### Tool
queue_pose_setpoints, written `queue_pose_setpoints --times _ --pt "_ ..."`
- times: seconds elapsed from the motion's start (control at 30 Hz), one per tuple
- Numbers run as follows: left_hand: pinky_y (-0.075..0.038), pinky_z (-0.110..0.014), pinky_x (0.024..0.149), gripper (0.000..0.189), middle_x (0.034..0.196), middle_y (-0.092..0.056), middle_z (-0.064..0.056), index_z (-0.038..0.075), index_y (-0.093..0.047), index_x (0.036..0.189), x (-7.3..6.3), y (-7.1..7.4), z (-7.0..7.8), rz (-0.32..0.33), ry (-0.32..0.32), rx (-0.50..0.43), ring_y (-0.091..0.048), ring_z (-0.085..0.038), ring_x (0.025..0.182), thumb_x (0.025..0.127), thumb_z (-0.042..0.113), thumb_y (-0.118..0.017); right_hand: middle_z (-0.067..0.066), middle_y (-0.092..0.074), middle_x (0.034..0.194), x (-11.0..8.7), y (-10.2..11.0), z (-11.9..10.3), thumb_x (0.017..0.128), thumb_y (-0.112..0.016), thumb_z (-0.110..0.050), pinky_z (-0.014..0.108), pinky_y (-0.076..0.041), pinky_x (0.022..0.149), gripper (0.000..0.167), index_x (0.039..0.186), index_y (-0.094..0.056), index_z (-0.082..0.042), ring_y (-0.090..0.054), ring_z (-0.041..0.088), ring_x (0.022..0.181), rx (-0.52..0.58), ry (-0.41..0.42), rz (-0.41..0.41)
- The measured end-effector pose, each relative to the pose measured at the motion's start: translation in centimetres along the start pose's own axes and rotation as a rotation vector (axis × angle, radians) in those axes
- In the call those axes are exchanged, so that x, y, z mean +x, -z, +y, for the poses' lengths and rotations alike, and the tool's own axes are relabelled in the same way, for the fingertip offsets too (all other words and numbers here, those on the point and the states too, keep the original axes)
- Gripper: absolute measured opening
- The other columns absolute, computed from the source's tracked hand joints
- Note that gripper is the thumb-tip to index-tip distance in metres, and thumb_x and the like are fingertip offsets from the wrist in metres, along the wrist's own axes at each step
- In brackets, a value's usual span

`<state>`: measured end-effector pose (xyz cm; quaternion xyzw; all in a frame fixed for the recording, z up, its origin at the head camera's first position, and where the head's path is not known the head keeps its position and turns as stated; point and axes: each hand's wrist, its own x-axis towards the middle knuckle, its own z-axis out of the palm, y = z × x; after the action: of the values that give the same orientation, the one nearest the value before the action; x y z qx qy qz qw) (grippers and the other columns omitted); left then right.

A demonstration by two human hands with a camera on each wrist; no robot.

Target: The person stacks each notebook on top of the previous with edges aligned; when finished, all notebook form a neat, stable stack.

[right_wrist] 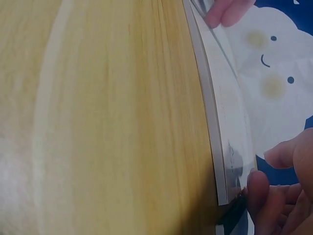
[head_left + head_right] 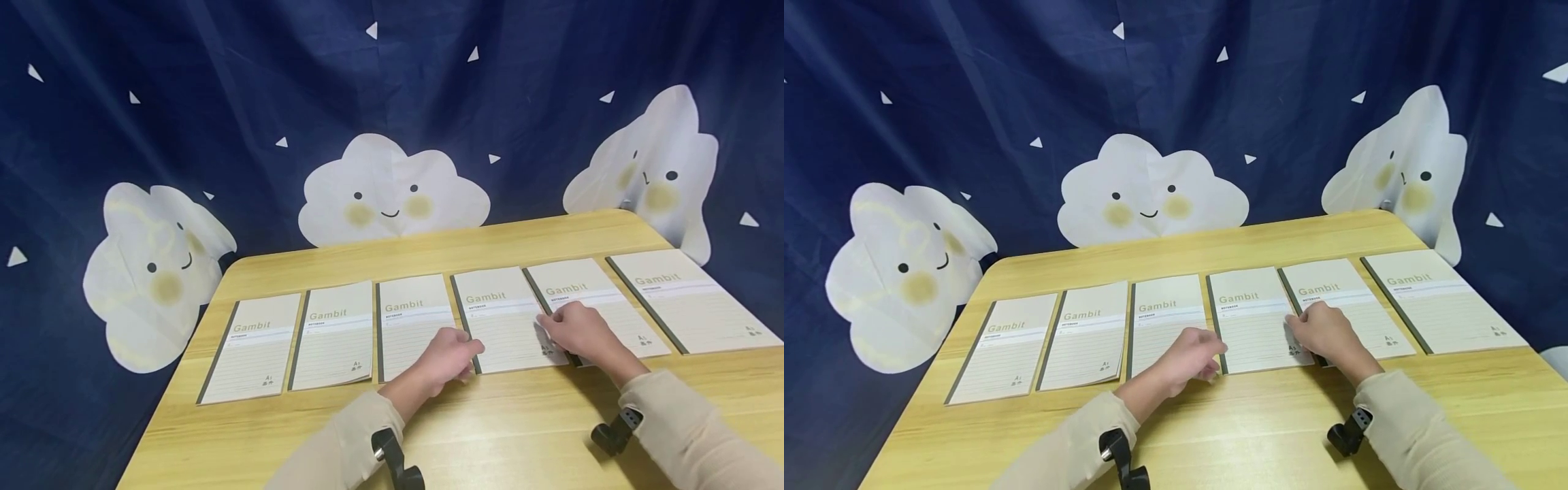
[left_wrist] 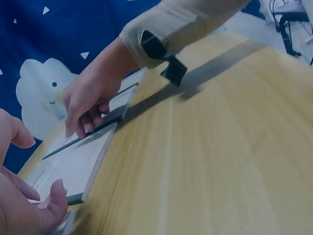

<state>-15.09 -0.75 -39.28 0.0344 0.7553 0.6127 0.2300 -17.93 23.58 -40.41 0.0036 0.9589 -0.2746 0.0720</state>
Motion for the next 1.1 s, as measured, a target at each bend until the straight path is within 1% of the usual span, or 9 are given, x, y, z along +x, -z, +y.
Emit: queue_pose_setpoints --times 0.2,0.4,0.57,0.63,0.7,0.77,0.8,1.0,1.1 --pt "-0.044 -0.02 0.05 0.036 0.062 -0.042 0.0 0.018 -0.029 0.062 -1.2 -0.8 0.1 -0.003 0.044 -0.101 -0.045 -0.013 0.053 0.083 0.01 -0.056 -0.001 -0.053 0.049 -0.3 0.1 0.1 0.093 -0.05 -0.036 0.028 -0.038 0.049 0.042 0.066 -0.063 -0.008 -0.049 0.016 0.05 0.003 -0.003 -0.014" --pt "-0.048 -0.017 0.052 0.032 0.09 -0.048 -0.005 0.017 -0.031 0.067 -2.2 -1.6 0.0 0.016 0.097 -0.23 -0.051 -0.015 0.069 0.082 0.01 -0.059 -0.001 -0.055 0.051 -0.9 0.1 0.1 0.093 -0.05 -0.038 0.03 -0.04 0.049 0.042 0.069 -0.064 -0.006 -0.051 0.016 0.052 0.037 -0.009 -0.029" --pt "-0.049 -0.017 0.055 0.029 0.098 -0.046 -0.008 0.015 -0.031 0.071 -2.4 -1.8 -0.4 0.011 0.108 -0.351 -0.052 -0.017 0.074 0.081 0.008 -0.058 -0.001 -0.055 0.05 -1.3 -0.2 0.1 0.093 -0.052 -0.038 0.03 -0.042 0.047 0.041 0.067 -0.062 -0.007 -0.05 0.015 0.05 0.099 -0.039 -0.033" --pt "-0.049 -0.018 0.057 0.014 0.11 -0.045 -0.012 0.007 -0.044 0.085 -2.4 -1.8 -0.5 0.013 0.108 -0.39 -0.052 -0.017 0.077 0.081 0.007 -0.058 -0.001 -0.055 0.052 -1.4 -0.3 0.1 0.092 -0.053 -0.038 0.03 -0.042 0.047 0.041 0.07 -0.063 -0.006 -0.05 0.015 0.05 0.133 -0.053 -0.034" --pt "-0.05 -0.019 0.058 0.038 0.125 -0.04 -0.018 -0.005 -0.046 0.115 -2.5 -1.8 -0.7 0.016 0.107 -0.414 -0.052 -0.017 0.079 0.081 0.006 -0.057 -0.001 -0.056 0.053 -1.4 -0.3 0.2 0.092 -0.053 -0.038 0.029 -0.041 0.047 0.04 0.073 -0.064 -0.004 -0.05 0.014 0.051 0.161 -0.067 -0.034" --pt "-0.05 -0.019 0.058 0.068 0.137 -0.031 -0.021 -0.009 -0.027 0.14 -2.5 -1.8 -0.8 0.019 0.104 -0.435 -0.052 -0.017 0.08 0.081 0.006 -0.056 -0.001 -0.057 0.054 -1.4 -0.4 0.2 0.092 -0.054 -0.037 0.029 -0.042 0.047 0.039 0.077 -0.065 -0.003 -0.051 0.014 0.052 0.181 -0.075 -0.033" --pt "-0.049 -0.019 0.058 0.077 0.14 -0.029 -0.022 -0.009 -0.017 0.145 -2.5 -1.8 -0.8 0.023 0.102 -0.444 -0.052 -0.017 0.08 0.081 0.005 -0.056 -0.001 -0.058 0.056 -1.4 -0.4 0.3 0.092 -0.054 -0.036 0.028 -0.042 0.047 0.038 0.079 -0.065 -0.002 -0.052 0.014 0.053 0.189 -0.078 -0.032" --pt "-0.049 -0.02 0.057 0.08 0.132 -0.034 -0.019 -0.008 -0.013 0.146 -2.5 -2.0 -0.7 0.03 0.099 -0.455 -0.051 -0.016 0.077 0.08 0.005 -0.056 -0.001 -0.058 0.059 -1.4 -0.5 0.4 0.092 -0.054 -0.035 0.027 -0.042 0.047 0.039 0.088 -0.065 0.002 -0.052 0.013 0.056 0.219 -0.097 -0.022" --pt "-0.05 -0.02 0.054 0.081 0.128 -0.04 -0.016 -0.007 -0.014 0.147 -2.8 -2.4 -0.6 0.034 0.106 -0.436 -0.051 -0.017 0.08 0.079 0.008 -0.057 0.0 -0.056 0.057 -1.6 -0.4 0.4 0.092 -0.053 -0.036 0.025 -0.04 0.046 0.038 0.084 -0.063 0.0 -0.049 0.012 0.054 0.238 -0.112 -0.036"
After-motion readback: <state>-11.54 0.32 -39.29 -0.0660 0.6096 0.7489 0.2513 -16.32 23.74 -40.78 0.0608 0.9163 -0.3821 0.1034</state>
